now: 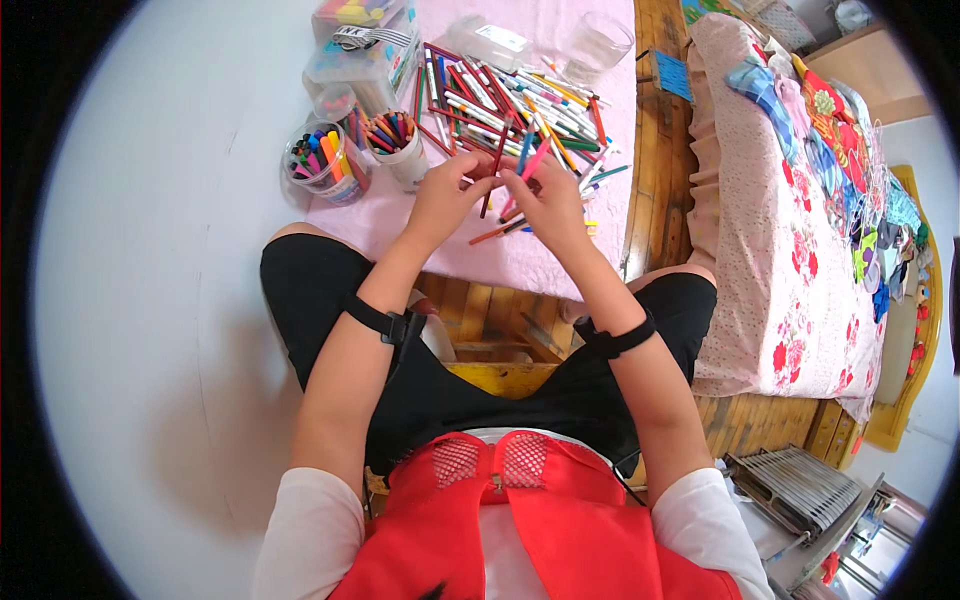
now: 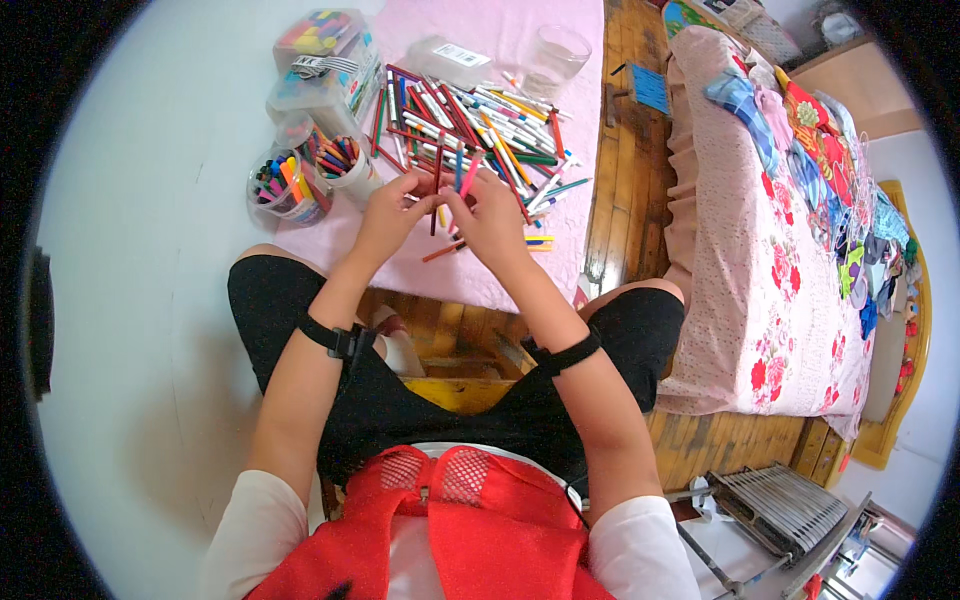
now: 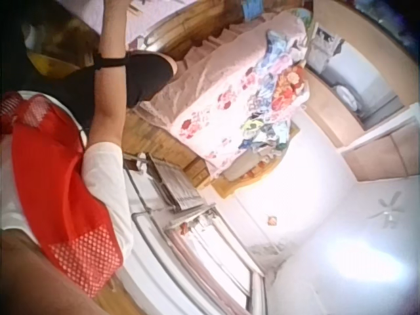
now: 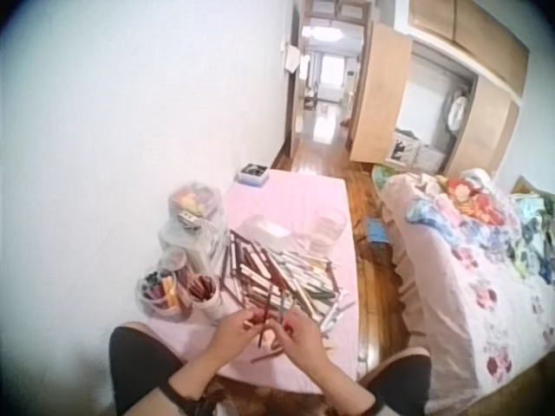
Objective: Organizing colored markers and pens into containers on a table.
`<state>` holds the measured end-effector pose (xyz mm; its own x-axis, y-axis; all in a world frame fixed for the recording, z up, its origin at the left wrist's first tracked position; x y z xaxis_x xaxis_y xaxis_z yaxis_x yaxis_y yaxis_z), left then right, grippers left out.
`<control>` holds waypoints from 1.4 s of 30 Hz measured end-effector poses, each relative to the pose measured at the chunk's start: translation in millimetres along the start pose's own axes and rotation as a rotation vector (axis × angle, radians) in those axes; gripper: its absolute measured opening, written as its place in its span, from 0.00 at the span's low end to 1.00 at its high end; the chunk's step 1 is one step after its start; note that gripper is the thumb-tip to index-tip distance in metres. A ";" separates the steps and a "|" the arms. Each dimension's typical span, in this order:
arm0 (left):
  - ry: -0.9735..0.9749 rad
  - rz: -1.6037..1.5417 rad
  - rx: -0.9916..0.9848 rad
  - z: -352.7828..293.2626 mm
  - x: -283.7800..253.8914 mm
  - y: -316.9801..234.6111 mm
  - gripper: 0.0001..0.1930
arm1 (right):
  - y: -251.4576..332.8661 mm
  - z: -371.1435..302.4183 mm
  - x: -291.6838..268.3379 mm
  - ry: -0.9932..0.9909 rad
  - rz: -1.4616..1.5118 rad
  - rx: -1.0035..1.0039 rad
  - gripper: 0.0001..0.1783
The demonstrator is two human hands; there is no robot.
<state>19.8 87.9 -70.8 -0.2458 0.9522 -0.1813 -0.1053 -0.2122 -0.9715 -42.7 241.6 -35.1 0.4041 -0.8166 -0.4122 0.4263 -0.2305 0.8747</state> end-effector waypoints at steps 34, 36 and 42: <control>-0.203 0.448 -0.291 -8.1 -16.5 32.7 0.18 | 61.7 46.0 31.7 -0.201 0.279 -0.228 0.05; -0.130 0.463 -0.344 -8.6 -17.4 35.7 0.19 | 78.1 59.4 47.1 -0.137 0.299 -0.358 0.07; -0.148 0.423 0.124 -5.8 -19.4 42.4 0.13 | 84.0 67.2 75.1 -0.057 0.046 -0.263 0.13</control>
<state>25.8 61.7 -109.4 -0.4258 0.7369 -0.5250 -0.0781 -0.6081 -0.7900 -30.9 125.4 24.6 0.3850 -0.8530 -0.3524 0.6076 -0.0531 0.7925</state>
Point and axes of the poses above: each hand's wrist, its own z-axis towards the middle knuckle, its own x-axis out of the palm, y = z × x, the point moved 3 cm from there along z, towards the middle knuckle, and after that the axes turned 3 degrees about -z, right-handed, at the moved point
